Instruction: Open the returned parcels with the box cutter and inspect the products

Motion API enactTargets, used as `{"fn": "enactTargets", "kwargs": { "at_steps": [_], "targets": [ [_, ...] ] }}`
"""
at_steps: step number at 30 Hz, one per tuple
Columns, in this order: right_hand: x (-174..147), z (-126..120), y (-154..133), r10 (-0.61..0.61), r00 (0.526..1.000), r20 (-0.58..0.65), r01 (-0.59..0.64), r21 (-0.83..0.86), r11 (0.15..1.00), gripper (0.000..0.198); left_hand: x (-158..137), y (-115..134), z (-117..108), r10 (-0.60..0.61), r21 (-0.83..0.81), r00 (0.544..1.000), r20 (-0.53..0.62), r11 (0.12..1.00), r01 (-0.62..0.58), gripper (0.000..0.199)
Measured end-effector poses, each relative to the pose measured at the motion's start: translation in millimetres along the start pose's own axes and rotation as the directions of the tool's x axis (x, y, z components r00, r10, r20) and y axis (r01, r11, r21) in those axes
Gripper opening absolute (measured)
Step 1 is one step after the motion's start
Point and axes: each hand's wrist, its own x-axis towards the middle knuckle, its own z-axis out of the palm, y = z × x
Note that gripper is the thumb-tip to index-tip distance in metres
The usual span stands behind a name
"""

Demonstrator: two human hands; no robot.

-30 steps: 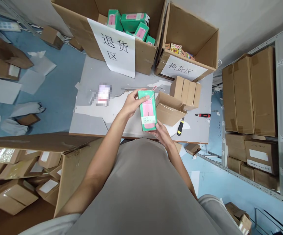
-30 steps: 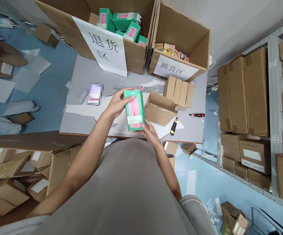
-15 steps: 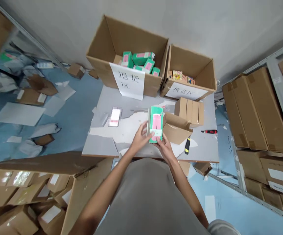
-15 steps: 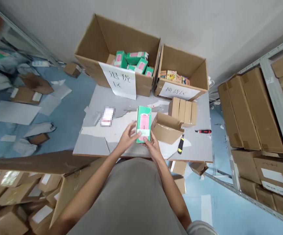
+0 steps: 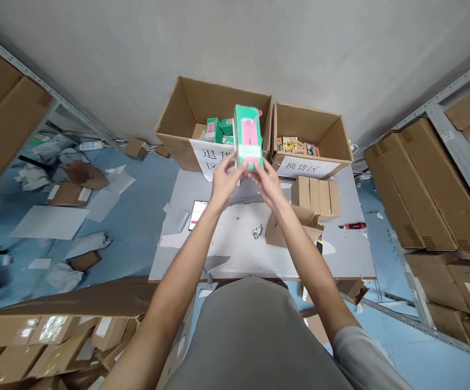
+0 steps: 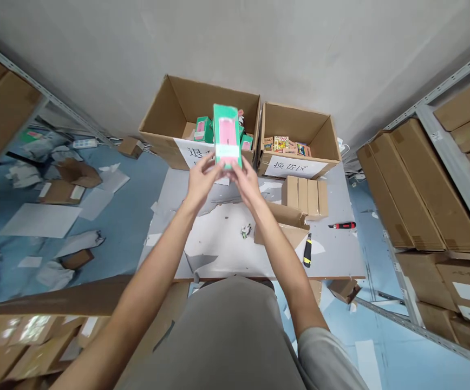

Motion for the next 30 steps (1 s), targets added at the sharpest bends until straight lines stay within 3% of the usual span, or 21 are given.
{"fn": "enactTargets", "kwargs": {
  "at_steps": [3,6,8,11,14,17,19,21,23,25,27,30],
  "targets": [
    [63,2,-15,-0.037,0.999,-0.005,0.037,-0.015,0.999,0.082,66,9,1,0.129,0.114,0.992,0.003,0.985,-0.128,0.081],
    [70,-17,0,-0.061,0.997,0.044,0.066,-0.121,0.99,0.094,80,-16,-5,0.135,0.194,0.99,-0.046,0.973,-0.124,0.072],
    [37,-43,23,-0.049,0.998,0.048,0.058,-0.22,0.974,0.095,51,-52,-8,0.082,0.219,0.994,-0.069,0.973,-0.065,0.06],
    [-49,-89,58,0.019,1.0,-0.003,-0.019,-0.304,0.953,0.081,-35,-114,-3,-0.147,0.313,0.988,-0.036,0.938,0.151,0.048],
    [-138,-129,79,0.111,0.992,-0.068,-0.127,-0.315,0.941,0.064,-126,-160,16,-0.449,0.525,0.893,0.039,0.769,0.364,0.057],
    [-193,-166,79,0.084,0.978,-0.19,-0.15,-0.366,0.918,0.051,-178,-183,42,-0.549,0.74,0.824,0.142,0.611,0.28,0.069],
    [-208,-196,70,-0.017,0.957,-0.29,-0.131,-0.482,0.866,0.048,-187,-192,56,-0.561,0.793,0.808,0.181,0.569,0.218,0.076],
    [-210,-230,62,-0.141,0.93,-0.34,-0.129,-0.66,0.74,0.051,-182,-198,67,-0.567,0.811,0.796,0.209,0.556,0.183,0.084],
    [-208,-263,58,-0.198,0.929,-0.313,-0.151,-0.808,0.569,0.055,-172,-203,75,-0.588,0.842,0.772,0.241,0.522,0.136,0.092],
    [-208,-288,62,-0.16,0.953,-0.257,-0.162,-0.879,0.448,0.056,-165,-207,81,-0.618,0.873,0.747,0.247,0.477,0.105,0.092],
    [-215,-302,70,-0.097,0.975,-0.199,-0.145,-0.905,0.399,0.054,-166,-209,85,-0.633,0.893,0.74,0.226,0.438,0.102,0.083],
    [-238,-304,81,-0.078,0.988,-0.136,-0.095,-0.916,0.39,0.052,-180,-207,87,-0.62,0.901,0.766,0.169,0.412,0.135,0.064]
  ]
}}
